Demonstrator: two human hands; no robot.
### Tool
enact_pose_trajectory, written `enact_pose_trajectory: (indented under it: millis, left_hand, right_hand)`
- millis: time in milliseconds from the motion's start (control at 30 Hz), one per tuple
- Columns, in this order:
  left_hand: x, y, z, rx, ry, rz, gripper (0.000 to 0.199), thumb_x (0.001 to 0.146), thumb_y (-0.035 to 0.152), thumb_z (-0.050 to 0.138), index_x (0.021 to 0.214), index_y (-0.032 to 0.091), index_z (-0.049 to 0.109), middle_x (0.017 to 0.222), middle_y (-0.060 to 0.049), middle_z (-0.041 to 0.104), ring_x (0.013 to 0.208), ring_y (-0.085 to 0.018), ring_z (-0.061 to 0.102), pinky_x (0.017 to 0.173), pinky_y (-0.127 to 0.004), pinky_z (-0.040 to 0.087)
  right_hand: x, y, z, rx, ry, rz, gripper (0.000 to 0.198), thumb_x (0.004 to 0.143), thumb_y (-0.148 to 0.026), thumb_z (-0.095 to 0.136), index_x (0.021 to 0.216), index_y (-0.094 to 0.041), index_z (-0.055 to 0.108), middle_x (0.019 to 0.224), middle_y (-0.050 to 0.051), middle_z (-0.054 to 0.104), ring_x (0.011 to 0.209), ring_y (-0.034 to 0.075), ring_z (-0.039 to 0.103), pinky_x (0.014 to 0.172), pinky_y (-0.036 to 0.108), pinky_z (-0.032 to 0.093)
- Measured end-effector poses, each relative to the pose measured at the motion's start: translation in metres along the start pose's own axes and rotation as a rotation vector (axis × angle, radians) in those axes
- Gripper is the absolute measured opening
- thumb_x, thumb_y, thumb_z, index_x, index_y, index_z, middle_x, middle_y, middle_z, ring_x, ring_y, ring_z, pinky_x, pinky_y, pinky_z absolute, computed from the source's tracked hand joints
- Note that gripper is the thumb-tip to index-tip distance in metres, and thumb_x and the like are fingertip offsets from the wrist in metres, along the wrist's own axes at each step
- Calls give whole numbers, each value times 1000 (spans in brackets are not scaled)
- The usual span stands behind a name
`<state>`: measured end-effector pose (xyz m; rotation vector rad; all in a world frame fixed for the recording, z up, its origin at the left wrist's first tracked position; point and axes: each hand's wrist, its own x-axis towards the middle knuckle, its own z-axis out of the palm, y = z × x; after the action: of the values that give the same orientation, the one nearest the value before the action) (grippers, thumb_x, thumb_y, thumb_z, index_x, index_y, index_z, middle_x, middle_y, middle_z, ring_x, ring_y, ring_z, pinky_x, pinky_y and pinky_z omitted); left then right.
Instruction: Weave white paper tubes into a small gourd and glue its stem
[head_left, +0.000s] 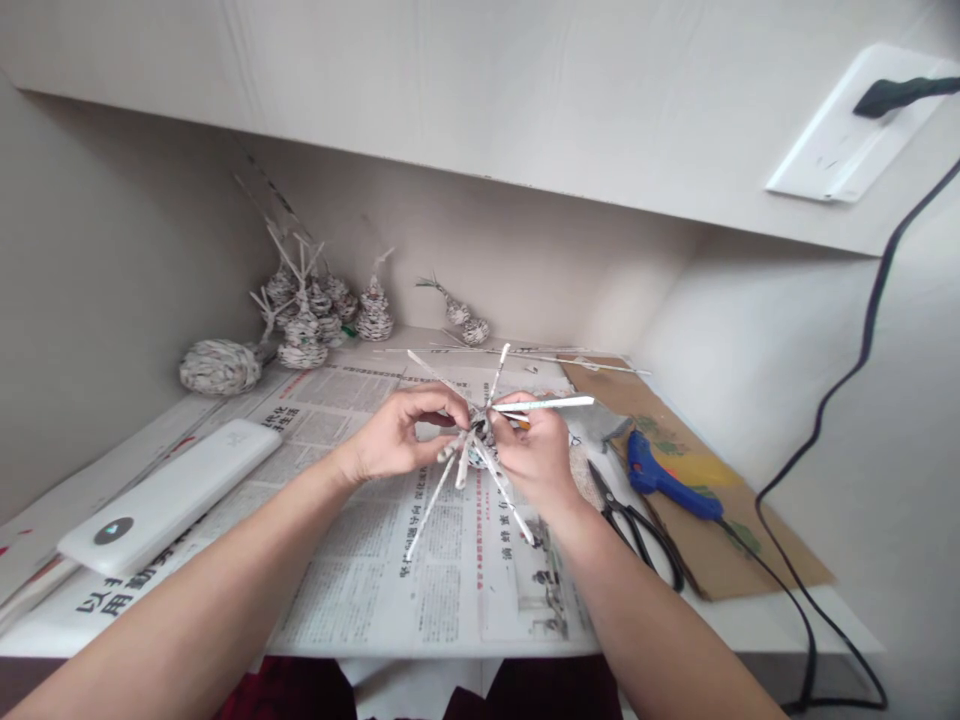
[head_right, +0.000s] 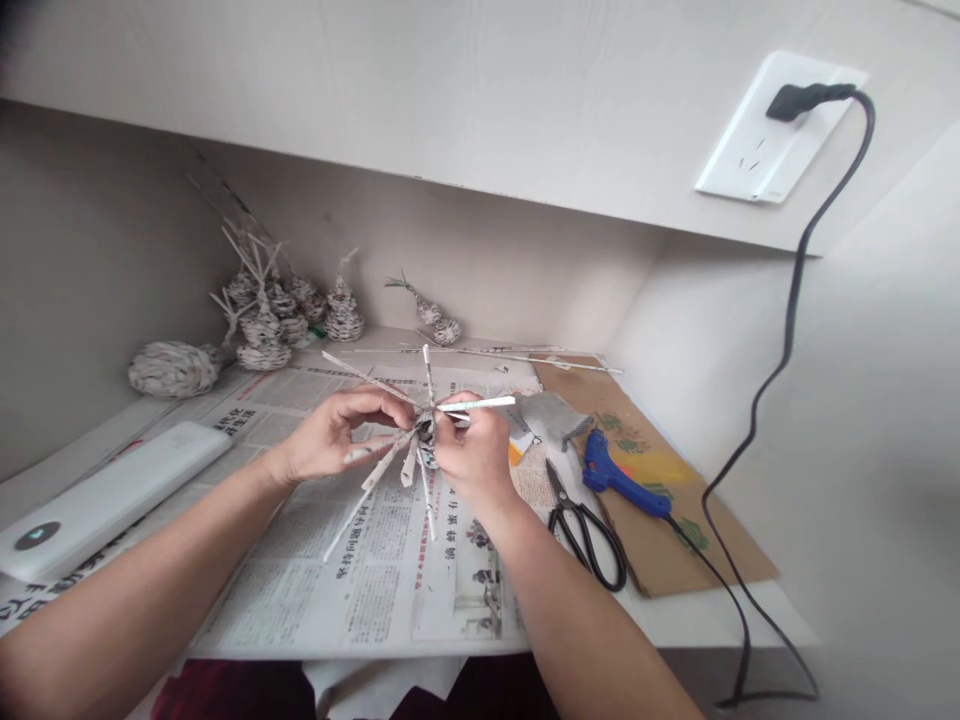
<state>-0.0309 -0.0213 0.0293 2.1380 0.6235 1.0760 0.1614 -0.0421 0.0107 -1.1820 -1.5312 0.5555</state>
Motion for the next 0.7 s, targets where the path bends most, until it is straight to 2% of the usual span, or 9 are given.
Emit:
enact_pose_trajectory:
  millis: [100,233,433,533,700]
  left_hand:
    - [-1,0,2,59,15,43,19,76,28,72,87,14,65,96,-9,65,87,-18,64,79,-30,54]
    - [-3,-3,7,177,117,62,14,79,26,70,84,14,63,87,-7,66,80,-16,63,77,-28,53]
    - [-1,-1,10,162,155,41,18,85,26,64,98,15,68,94,-8,70,84,-16,67,75,-25,54]
    - [-1,0,11,161,184,44,15,87,27,61,92,15,70,92,-7,72,85,-17,67,79,-27,53]
    - [-4,-6,14,237,256,-32,17,91,27,52,88,16,65,85,-6,69,79,-17,66,74,-26,51]
  right_hand:
    - [0,-1,0,-17,2,-20,12,81,-30,59,78,-19,62,67,1,65,56,14,60,54,22,46]
    - [-2,-4,-1,-90,7,-90,11,81,-29,59,77,-19,62,65,1,64,58,15,60,55,22,48]
    - [-3,-4,0,-72,-23,-52,10,82,-28,58,80,-19,61,67,1,64,54,14,61,51,21,47]
    - [-4,-3,2,-70,-22,-92,9,83,-27,57,80,-19,60,70,1,64,58,14,62,53,21,48]
    - [-5,0,6,-92,24,-96,9,85,-27,55,83,-20,60,73,2,64,59,14,62,55,23,50]
